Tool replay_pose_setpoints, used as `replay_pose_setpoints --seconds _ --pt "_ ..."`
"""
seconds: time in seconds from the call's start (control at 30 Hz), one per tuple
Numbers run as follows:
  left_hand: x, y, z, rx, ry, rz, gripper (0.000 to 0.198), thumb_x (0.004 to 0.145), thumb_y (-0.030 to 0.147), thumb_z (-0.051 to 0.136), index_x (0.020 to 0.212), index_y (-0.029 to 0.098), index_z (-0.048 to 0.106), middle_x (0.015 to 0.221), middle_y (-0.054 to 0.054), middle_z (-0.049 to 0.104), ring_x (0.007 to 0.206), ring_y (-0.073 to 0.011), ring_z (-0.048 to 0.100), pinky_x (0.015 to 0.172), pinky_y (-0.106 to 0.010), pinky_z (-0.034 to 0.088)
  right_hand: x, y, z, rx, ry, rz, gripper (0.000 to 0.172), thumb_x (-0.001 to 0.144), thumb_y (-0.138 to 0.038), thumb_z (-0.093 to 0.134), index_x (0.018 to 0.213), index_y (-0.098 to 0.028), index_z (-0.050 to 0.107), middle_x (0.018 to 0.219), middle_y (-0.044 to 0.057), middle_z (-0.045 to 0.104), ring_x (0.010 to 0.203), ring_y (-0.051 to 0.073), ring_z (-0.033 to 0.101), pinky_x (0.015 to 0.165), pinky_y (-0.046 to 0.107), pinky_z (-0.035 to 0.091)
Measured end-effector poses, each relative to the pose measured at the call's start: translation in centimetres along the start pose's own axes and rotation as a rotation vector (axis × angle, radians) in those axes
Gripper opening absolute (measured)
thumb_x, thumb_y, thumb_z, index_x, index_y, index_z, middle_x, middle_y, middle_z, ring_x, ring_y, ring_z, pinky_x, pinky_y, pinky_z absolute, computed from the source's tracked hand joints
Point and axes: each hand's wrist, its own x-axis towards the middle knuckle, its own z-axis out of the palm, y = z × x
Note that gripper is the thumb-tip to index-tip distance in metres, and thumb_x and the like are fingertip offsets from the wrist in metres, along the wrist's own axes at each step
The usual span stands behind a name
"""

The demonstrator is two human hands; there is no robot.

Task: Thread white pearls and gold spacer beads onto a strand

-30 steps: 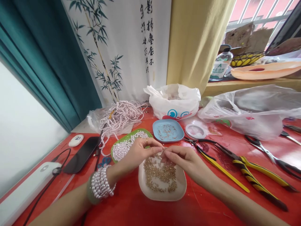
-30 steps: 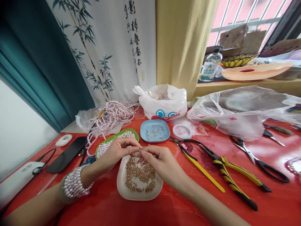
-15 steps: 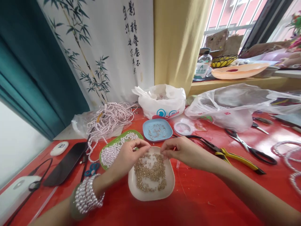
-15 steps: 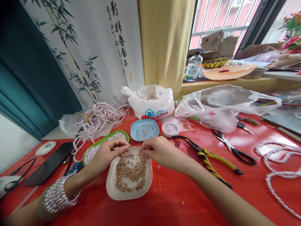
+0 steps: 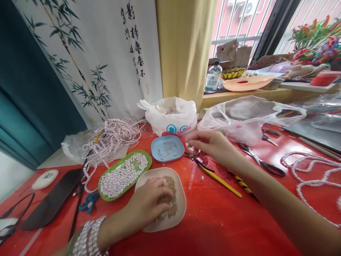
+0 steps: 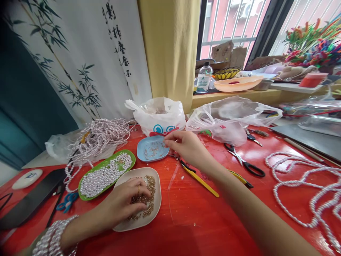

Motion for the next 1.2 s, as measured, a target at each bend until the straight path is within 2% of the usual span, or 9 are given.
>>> replay_pose_setpoints --seconds 0.13,0.23,0.3,0.53,0.77,0.9,1.07,1.2 --pt "0.2 -0.2 0.2 0.000 0.005 0.019 0.007 0.077 0.021 0.057 0.080 0.021 0.063 0.087 -0.001 0.059 0.087 -0.0177 0.051 0.078 -0.030 0.036 -0.5 -1.3 -0.9 0.188 0.159 -0.031 0.012 0.074 -0.028 0.056 0.074 -0.016 0.060 0.069 0.001 0.061 0.054 0.009 0.055 0.048 0.022 0.045" --pt "0.2 -0.3 0.5 0.003 0.021 0.038 0.006 0.075 0.019 0.057 0.075 0.020 0.063 0.082 -0.001 0.059 0.083 -0.0179 0.050 0.075 -0.030 0.036 -0.8 -2.0 -1.2 0.234 0.294 -0.081 0.009 0.074 -0.025 0.058 0.073 -0.017 0.061 0.071 0.001 0.061 0.056 0.008 0.055 0.049 0.021 0.046" --pt "0.1 -0.4 0.6 0.006 0.024 0.049 0.005 0.075 0.017 0.058 0.073 0.019 0.062 0.080 -0.002 0.059 0.082 -0.0182 0.050 0.073 -0.030 0.036 -0.9 -2.1 -1.3 0.234 0.334 -0.106 0.008 0.075 -0.024 0.058 0.074 -0.017 0.062 0.072 0.000 0.062 0.057 0.008 0.056 0.050 0.021 0.046" --pt "0.1 -0.9 0.8 -0.022 0.072 0.064 0.006 0.076 0.018 0.056 0.071 0.018 0.059 0.079 -0.002 0.060 0.080 -0.0181 0.049 0.072 -0.030 0.035 -0.9 -2.3 -0.7 0.232 0.304 -0.099 0.008 0.076 -0.023 0.058 0.073 -0.017 0.062 0.067 0.000 0.062 0.057 0.009 0.058 0.048 0.021 0.047" --pt "0.2 -1.0 0.9 -0.080 0.110 -0.070 0.008 0.078 0.017 0.050 0.071 0.017 0.054 0.074 -0.002 0.057 0.074 -0.0163 0.050 0.067 -0.028 0.035 -1.6 -3.1 -0.9 0.283 0.436 -0.187 0.007 0.079 -0.024 0.057 0.077 -0.019 0.062 0.076 0.001 0.066 0.066 0.012 0.064 0.049 0.021 0.048" --pt "0.1 -0.8 0.6 -0.107 0.140 -0.062 0.008 0.079 0.018 0.050 0.071 0.017 0.054 0.072 -0.001 0.056 0.072 -0.0157 0.049 0.066 -0.027 0.035 -1.7 -3.2 -1.1 0.278 0.463 -0.192 0.008 0.080 -0.024 0.056 0.078 -0.020 0.062 0.080 0.002 0.066 0.068 0.014 0.065 0.049 0.023 0.049" --pt "0.0 -0.8 0.3 -0.190 0.141 -0.064 0.007 0.073 0.014 0.053 0.069 0.018 0.057 0.072 0.000 0.058 0.072 -0.0152 0.052 0.067 -0.026 0.036 -1.6 -2.9 -0.6 0.319 0.446 -0.181 0.007 0.080 -0.026 0.056 0.078 -0.019 0.059 0.079 0.002 0.067 0.065 0.013 0.065 0.047 0.021 0.048" --pt "0.2 -1.0 0.3 -0.325 0.192 -0.157 0.005 0.072 0.016 0.054 0.071 0.018 0.059 0.072 -0.001 0.061 0.068 -0.0152 0.054 0.062 -0.026 0.038 -1.3 -2.2 1.0 0.356 0.340 -0.142 0.006 0.080 -0.024 0.054 0.078 -0.020 0.057 0.071 0.000 0.066 0.057 0.010 0.062 0.048 0.021 0.048"
